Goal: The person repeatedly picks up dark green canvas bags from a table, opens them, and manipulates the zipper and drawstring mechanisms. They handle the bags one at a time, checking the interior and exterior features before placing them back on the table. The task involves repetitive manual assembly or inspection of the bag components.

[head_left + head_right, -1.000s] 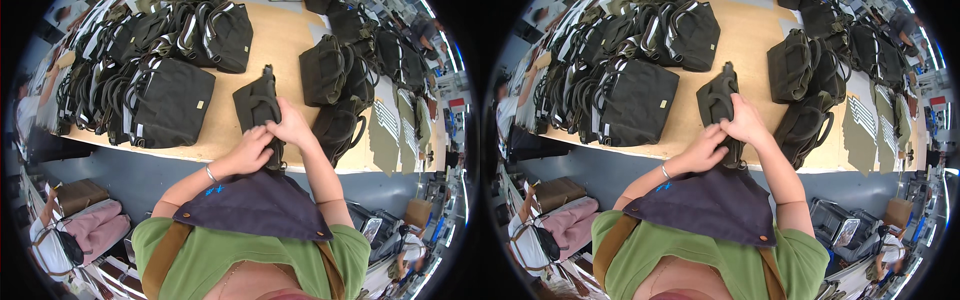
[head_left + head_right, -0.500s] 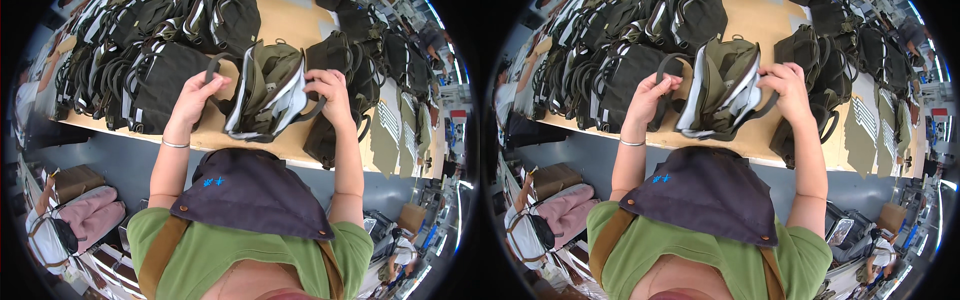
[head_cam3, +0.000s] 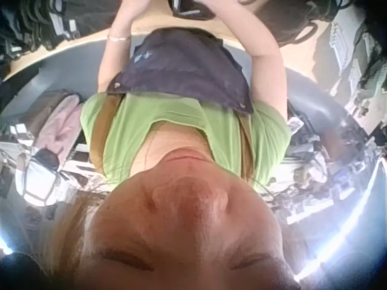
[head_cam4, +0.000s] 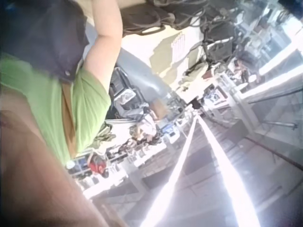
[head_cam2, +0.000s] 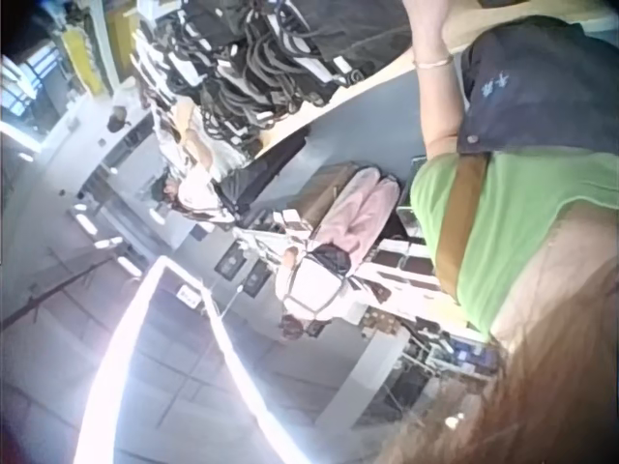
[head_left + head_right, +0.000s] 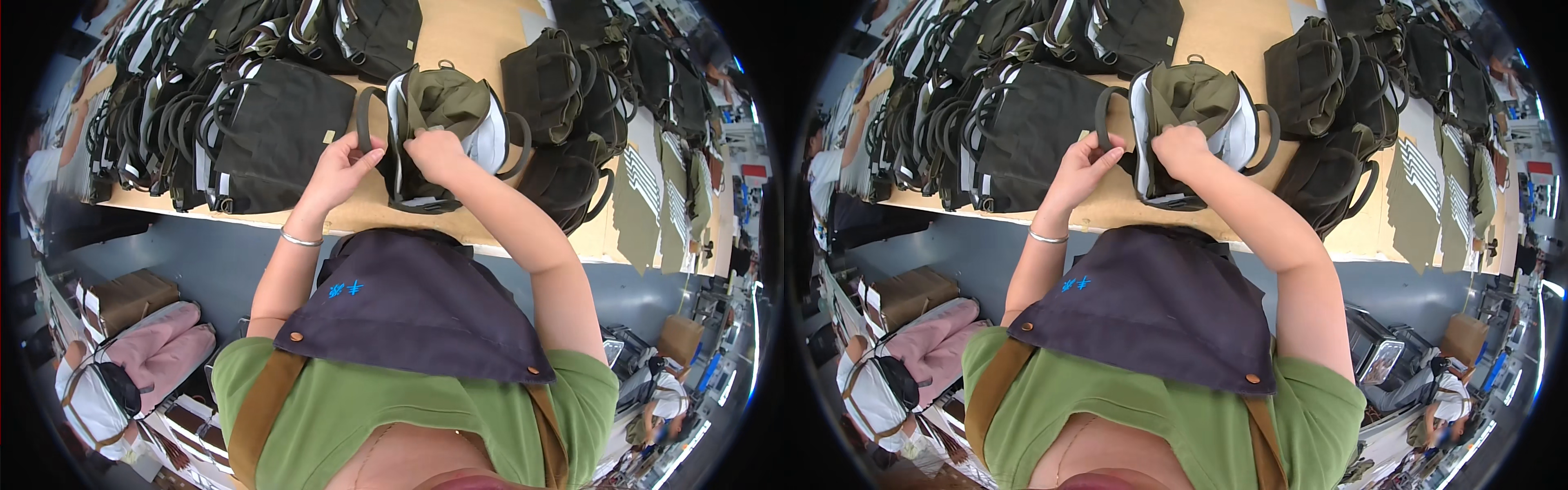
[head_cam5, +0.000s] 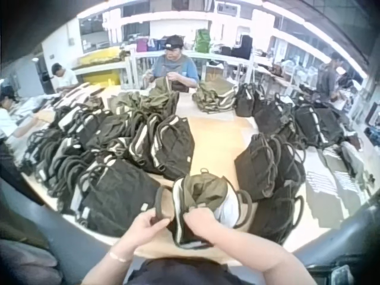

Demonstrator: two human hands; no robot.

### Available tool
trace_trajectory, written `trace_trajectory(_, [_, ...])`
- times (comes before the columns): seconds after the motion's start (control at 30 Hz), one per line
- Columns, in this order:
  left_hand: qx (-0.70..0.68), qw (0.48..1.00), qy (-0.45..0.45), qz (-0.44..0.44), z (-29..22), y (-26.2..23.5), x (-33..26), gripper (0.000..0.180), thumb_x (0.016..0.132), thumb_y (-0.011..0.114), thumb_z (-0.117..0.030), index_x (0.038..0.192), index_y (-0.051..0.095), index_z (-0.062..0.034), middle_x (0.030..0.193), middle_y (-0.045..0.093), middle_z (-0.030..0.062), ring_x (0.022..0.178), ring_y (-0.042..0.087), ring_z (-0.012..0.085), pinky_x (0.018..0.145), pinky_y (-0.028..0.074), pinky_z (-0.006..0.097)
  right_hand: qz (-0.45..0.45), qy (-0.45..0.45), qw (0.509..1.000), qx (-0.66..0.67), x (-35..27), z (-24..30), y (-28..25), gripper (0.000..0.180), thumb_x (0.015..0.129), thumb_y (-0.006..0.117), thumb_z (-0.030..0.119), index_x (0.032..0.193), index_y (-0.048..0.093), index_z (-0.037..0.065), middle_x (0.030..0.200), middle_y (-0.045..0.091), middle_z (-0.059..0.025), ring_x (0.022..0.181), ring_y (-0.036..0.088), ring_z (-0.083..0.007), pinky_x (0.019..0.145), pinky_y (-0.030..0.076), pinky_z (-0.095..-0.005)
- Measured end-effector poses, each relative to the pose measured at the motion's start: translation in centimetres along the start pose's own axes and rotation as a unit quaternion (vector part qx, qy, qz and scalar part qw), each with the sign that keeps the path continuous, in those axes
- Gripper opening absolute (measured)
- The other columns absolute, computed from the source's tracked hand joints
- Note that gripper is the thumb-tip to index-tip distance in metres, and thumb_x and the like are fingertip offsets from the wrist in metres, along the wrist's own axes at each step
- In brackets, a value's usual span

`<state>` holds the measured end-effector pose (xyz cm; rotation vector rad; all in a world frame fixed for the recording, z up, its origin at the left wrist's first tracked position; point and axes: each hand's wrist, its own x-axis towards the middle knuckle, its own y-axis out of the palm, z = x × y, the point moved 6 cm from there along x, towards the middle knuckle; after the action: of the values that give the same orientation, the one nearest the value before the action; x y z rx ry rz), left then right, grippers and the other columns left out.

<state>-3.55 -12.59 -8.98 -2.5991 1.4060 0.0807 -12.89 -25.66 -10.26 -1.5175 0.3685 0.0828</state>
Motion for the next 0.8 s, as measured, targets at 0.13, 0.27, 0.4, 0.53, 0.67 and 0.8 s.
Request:
trace_trajectory(0.13, [0.167,0.95,0.192,-0.18,-6.5,0.2,-2.4,0.029,0.086,0.066,-0.001,0.113,0.058,-0.0009,0.107,0.057,0.0084,0.089,0.056,0.0138,0.08,0.049,0.026,0.078,-0.007,0.997,-0.019,2.4,-0.9,2.7,0.018,0.082,0.057,0.011,0.089,0.073,0.006,0.092,0.071,-0.0125,0.089,0.069,-0.0311,0.078,0.054,-0.0418])
trace_trajectory(0.27, [0.082,0.966,0.247,-0.008,-10.1,3.7,-2.0,0.031,0.083,0.065,0.005,0.112,0.058,-0.0011,0.105,0.059,0.0109,0.097,0.062,0.0202,0.084,0.052,0.03,0.03,-0.001,0.996,0.088,-0.2,-2.5,-2.5,0.017,0.08,0.059,0.011,0.09,0.074,0.01,0.091,0.07,-0.0155,0.086,0.068,-0.0325,0.076,0.054,-0.043])
trace_trajectory(0.4, [0.207,0.948,0.223,0.097,-7.8,6.0,2.6,0.043,0.078,0.073,-0.014,0.116,0.057,-0.0016,0.114,0.06,0.0175,0.102,0.062,0.0297,0.092,0.048,0.04,-0.004,0.011,0.913,0.409,-4.5,-6.9,-6.7,0.012,0.08,0.062,0.005,0.09,0.067,0.002,0.074,0.067,-0.0114,0.069,0.067,-0.0208,0.062,0.051,-0.0345])
trace_trajectory(0.53, [0.373,0.858,0.068,0.345,-6.5,9.5,2.7,0.039,0.076,0.076,-0.025,0.108,0.064,-0.0078,0.096,0.07,0.009,0.102,0.062,0.0294,0.095,0.045,0.039,-0.025,0.017,0.86,0.51,-7.9,-10.2,-6.8,0.01,0.081,0.067,0.007,0.091,0.067,0.002,0.068,0.062,-0.0012,0.061,0.057,-0.0072,0.056,0.046,-0.0251])
trace_trajectory(0.67, [0.322,0.872,0.118,0.349,-5.8,9.3,3.7,0.024,0.084,0.064,-0.012,0.107,0.068,-0.0053,0.093,0.072,0.0071,0.094,0.066,0.0228,0.087,0.049,0.034,-0.129,0.019,0.886,0.446,-9.3,-10.0,-7.4,0.012,0.08,0.073,0.009,0.089,0.069,0.002,0.071,0.063,-0.0017,0.06,0.054,-0.0068,0.056,0.045,-0.0244])
trace_trajectory(0.8, [0.105,0.919,0.081,0.371,-7.2,7.4,4.5,0.017,0.083,0.065,-0.01,0.095,0.07,0.0015,0.082,0.07,0.004,0.076,0.062,0.0101,0.072,0.049,0.027,-0.146,0.062,0.907,0.389,-9.2,-9.8,-7.4,0.01,0.084,0.073,0.011,0.087,0.07,0.002,0.077,0.059,-0.0026,0.065,0.052,-0.0081,0.059,0.044,-0.0249])
